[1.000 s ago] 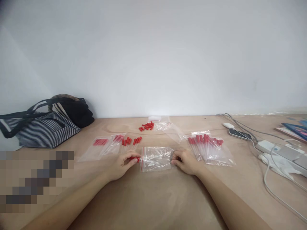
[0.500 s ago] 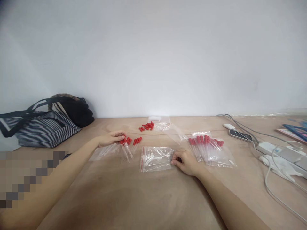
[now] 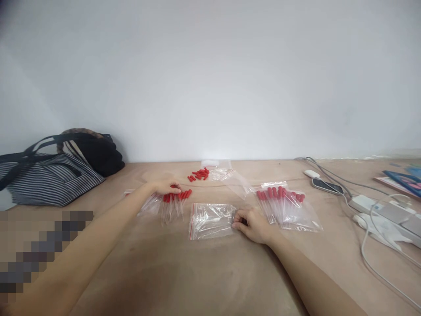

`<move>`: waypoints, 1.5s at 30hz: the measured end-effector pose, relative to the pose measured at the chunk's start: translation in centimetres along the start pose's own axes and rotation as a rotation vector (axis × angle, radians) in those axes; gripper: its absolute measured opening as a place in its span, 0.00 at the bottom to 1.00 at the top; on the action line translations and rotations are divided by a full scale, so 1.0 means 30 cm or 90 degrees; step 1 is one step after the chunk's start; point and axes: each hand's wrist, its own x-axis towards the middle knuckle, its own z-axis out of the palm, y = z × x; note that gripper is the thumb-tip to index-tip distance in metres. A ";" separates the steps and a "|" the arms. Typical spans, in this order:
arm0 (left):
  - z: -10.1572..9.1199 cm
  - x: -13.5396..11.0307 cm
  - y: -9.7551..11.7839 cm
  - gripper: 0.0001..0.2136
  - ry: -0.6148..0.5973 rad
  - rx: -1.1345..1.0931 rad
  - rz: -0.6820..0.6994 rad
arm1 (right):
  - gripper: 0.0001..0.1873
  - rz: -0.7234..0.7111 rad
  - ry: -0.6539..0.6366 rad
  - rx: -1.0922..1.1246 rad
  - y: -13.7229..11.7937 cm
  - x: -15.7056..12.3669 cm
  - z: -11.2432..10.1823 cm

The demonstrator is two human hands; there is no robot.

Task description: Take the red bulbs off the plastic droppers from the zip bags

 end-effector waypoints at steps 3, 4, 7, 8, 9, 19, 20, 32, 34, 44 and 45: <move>0.018 0.002 0.009 0.17 0.041 0.037 0.020 | 0.10 -0.005 -0.002 0.000 0.001 0.000 0.000; 0.024 -0.001 0.012 0.16 0.062 0.048 0.027 | 0.10 -0.006 -0.002 0.001 0.001 0.000 0.000; 0.042 -0.022 0.021 0.17 0.145 0.079 0.048 | 0.10 -0.004 0.001 0.006 -0.002 0.000 -0.001; 0.050 -0.036 0.025 0.18 0.177 0.089 0.052 | 0.10 -0.003 0.000 0.008 -0.003 0.000 -0.001; 0.061 -0.053 0.029 0.18 0.211 0.099 0.053 | 0.10 -0.002 -0.001 0.009 -0.005 -0.001 -0.002; 0.307 -0.296 0.065 0.22 0.310 0.222 0.163 | 0.10 0.007 0.008 0.010 -0.005 -0.003 0.004; 0.319 -0.307 0.066 0.22 0.270 0.239 0.178 | 0.10 0.008 0.008 0.008 -0.004 -0.003 0.005; 0.304 -0.365 0.036 0.19 0.138 0.172 0.235 | 0.12 0.005 0.001 0.002 -0.011 -0.007 0.000; 0.310 -0.372 0.023 0.19 0.161 0.162 0.248 | 0.13 0.005 0.010 0.014 -0.008 -0.007 0.006; 0.313 -0.320 0.051 0.23 0.184 0.227 0.177 | 0.21 0.026 0.230 -0.136 -0.002 0.042 0.018; 0.314 -0.322 0.049 0.23 0.175 0.227 0.173 | 0.23 0.031 0.207 -0.156 -0.004 0.046 0.017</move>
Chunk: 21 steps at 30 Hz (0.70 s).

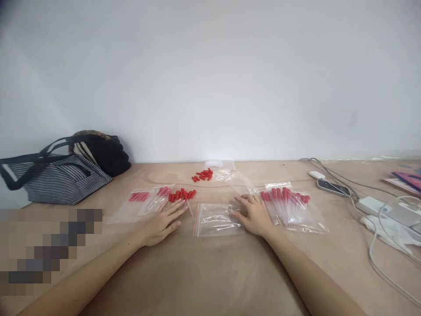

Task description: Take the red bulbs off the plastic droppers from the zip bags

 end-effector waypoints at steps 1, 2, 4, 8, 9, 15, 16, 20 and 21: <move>0.000 -0.006 -0.002 0.23 -0.005 -0.002 0.000 | 0.24 0.002 -0.028 -0.017 -0.002 0.003 -0.001; 0.001 -0.014 -0.003 0.22 -0.005 -0.004 0.002 | 0.24 0.005 -0.058 -0.027 -0.004 0.005 -0.001; 0.002 -0.034 -0.006 0.22 0.007 -0.008 0.008 | 0.22 0.016 -0.107 -0.035 -0.006 0.009 -0.002; 0.005 -0.048 0.005 0.20 0.055 0.006 0.016 | 0.14 0.037 -0.135 -0.005 0.003 0.014 0.005; 0.007 -0.040 0.010 0.20 0.070 0.016 0.013 | 0.14 0.046 -0.133 0.023 0.007 0.015 0.008; 0.030 0.048 0.038 0.18 0.093 0.053 0.010 | 0.16 0.183 0.022 0.218 0.032 0.035 0.013; 0.032 0.057 0.040 0.17 0.092 0.048 0.019 | 0.15 0.229 0.067 0.231 0.039 0.043 0.012; 0.030 0.061 0.046 0.15 0.090 0.013 0.034 | 0.14 0.428 0.225 0.215 0.079 0.090 0.017; 0.028 0.059 0.050 0.15 0.091 0.007 0.032 | 0.14 0.458 0.243 0.208 0.090 0.104 0.023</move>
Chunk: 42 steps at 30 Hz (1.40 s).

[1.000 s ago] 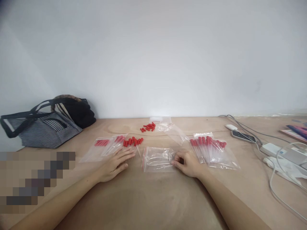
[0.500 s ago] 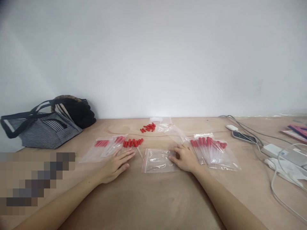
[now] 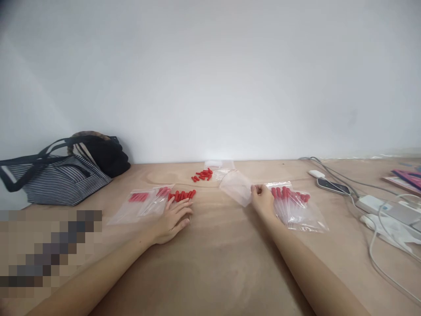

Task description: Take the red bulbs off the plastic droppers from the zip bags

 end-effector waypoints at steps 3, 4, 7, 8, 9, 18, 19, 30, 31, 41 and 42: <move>-0.008 -0.005 0.013 0.14 0.012 0.001 -0.005 | 0.17 0.046 0.025 -0.010 0.005 0.039 0.033; -0.011 -0.006 0.014 0.13 0.028 0.010 -0.013 | 0.19 0.056 0.031 -0.016 0.004 0.047 0.042; -0.028 -0.012 -0.011 0.13 0.127 0.069 -0.136 | 0.27 0.059 0.061 -0.039 -0.007 0.051 0.054; -0.036 -0.016 -0.031 0.12 0.165 0.092 -0.209 | 0.29 0.055 0.072 -0.046 -0.013 0.044 0.052; -0.046 -0.022 -0.057 0.12 0.198 0.114 -0.289 | 0.30 0.046 0.082 -0.053 -0.019 0.034 0.049; -0.066 -0.055 -0.236 0.08 0.195 0.135 -0.458 | 0.19 -0.270 0.048 -0.106 -0.025 -0.121 0.022; -0.062 -0.053 -0.236 0.07 0.195 0.138 -0.459 | 0.18 -0.298 0.028 -0.108 -0.019 -0.136 0.020; -0.109 -0.043 -0.137 0.09 0.330 0.138 -0.403 | 0.17 -0.258 -0.233 0.094 -0.064 -0.249 -0.017; -0.106 -0.041 -0.101 0.09 0.327 0.127 -0.365 | 0.19 -0.204 -0.295 0.137 -0.076 -0.259 -0.015; 0.051 -0.063 0.262 0.08 0.193 -0.071 -0.030 | 0.22 0.151 -0.567 0.389 -0.122 -0.302 -0.019; 0.056 -0.065 0.276 0.08 0.181 -0.086 -0.042 | 0.21 0.156 -0.545 0.389 -0.120 -0.300 -0.014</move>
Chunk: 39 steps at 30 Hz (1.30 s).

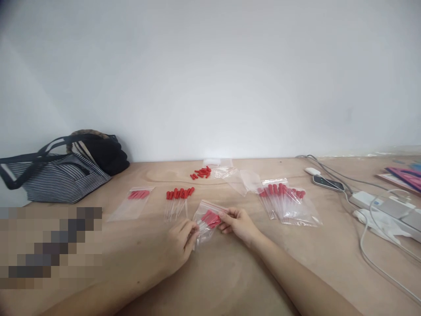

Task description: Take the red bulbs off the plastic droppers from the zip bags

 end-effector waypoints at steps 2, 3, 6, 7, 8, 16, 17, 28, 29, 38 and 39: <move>0.004 -0.006 0.020 0.06 -0.024 -0.032 -0.035 | 0.21 -0.012 0.040 -0.002 0.007 0.013 0.001; 0.002 -0.008 0.028 0.06 -0.040 -0.053 -0.047 | 0.22 -0.019 0.050 -0.010 0.010 0.020 0.001; -0.012 -0.001 0.041 0.04 -0.089 -0.112 -0.063 | 0.24 -0.034 0.036 -0.056 0.020 0.035 0.004; -0.018 0.006 0.039 0.06 -0.092 -0.122 -0.067 | 0.24 -0.040 0.024 -0.073 0.023 0.039 0.006; -0.024 0.017 0.033 0.07 -0.083 -0.127 -0.073 | 0.24 -0.044 0.013 -0.086 0.025 0.041 0.009; -0.046 0.127 -0.040 0.09 -0.179 -0.229 -0.156 | 0.22 -0.102 -0.084 -0.156 0.027 0.038 0.035; -0.050 0.133 -0.039 0.09 -0.204 -0.244 -0.169 | 0.22 -0.110 -0.093 -0.166 0.028 0.037 0.035; -0.027 0.109 -0.047 0.16 -0.309 -0.587 -0.435 | 0.25 -0.159 -0.050 -0.196 0.030 0.032 0.035; -0.017 0.105 -0.045 0.17 -0.275 -0.612 -0.461 | 0.29 -0.152 -0.049 -0.197 0.027 0.028 0.031; -0.042 0.099 -0.015 0.20 -0.288 -0.711 -0.510 | 0.27 -0.124 -0.183 -0.249 -0.012 0.011 -0.015; -0.046 0.100 -0.014 0.20 -0.298 -0.721 -0.509 | 0.25 -0.143 -0.200 -0.270 -0.021 0.011 -0.017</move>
